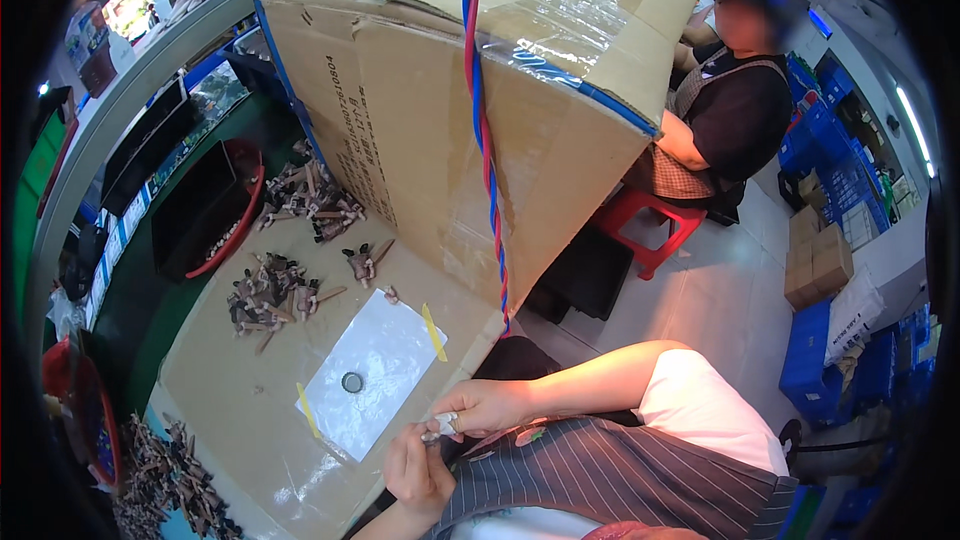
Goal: The person assembles figurines by picking up figurine bodies and small parts, dipping the parts into glue, attaching the pieces together by hand, and placing the figurines aside.
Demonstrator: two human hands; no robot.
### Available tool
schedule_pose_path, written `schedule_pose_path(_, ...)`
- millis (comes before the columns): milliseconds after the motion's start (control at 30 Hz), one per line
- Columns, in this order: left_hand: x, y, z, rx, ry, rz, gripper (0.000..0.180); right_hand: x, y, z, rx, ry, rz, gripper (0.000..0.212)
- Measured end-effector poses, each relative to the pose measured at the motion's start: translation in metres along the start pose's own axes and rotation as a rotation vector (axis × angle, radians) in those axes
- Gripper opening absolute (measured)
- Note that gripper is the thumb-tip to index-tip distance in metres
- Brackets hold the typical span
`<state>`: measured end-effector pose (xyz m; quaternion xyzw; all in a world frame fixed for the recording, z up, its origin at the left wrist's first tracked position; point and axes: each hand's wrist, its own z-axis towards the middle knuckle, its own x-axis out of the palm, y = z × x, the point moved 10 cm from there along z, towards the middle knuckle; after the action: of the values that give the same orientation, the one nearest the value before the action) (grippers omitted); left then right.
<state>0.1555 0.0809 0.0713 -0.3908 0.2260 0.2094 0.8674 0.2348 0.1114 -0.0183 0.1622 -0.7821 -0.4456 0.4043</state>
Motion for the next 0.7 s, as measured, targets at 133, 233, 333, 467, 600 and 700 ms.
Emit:
schedule_pose_path(133, -0.002, 0.002, 0.0, 0.024, -0.031, -0.007, 0.022, 0.001, 0.006, 0.0, 0.005, -0.019, 0.017, 0.029)
schedule_pose_path(233, 0.001, 0.009, -0.002, -0.024, 0.009, -0.037, 0.023, 0.002, 0.008, 0.001, 0.044, -0.019, -0.007, 0.029)
schedule_pose_path(333, -0.003, 0.012, -0.003, -0.038, -0.019, -0.045, 0.023, 0.003, 0.006, 0.004, 0.062, -0.025, 0.0, 0.029)
schedule_pose_path(467, -0.006, 0.01, -0.005, -0.055, 0.009, -0.048, 0.022, 0.006, 0.0, 0.004, 0.097, -0.033, -0.032, 0.029)
schedule_pose_path(600, -0.003, 0.008, 0.0, -0.056, -0.003, -0.064, 0.021, -0.001, -0.007, 0.004, 0.072, -0.035, 0.021, 0.027)
schedule_pose_path(700, -0.003, 0.004, 0.0, -0.079, 0.002, -0.062, 0.022, 0.003, 0.002, -0.003, 0.043, -0.032, 0.007, 0.027)
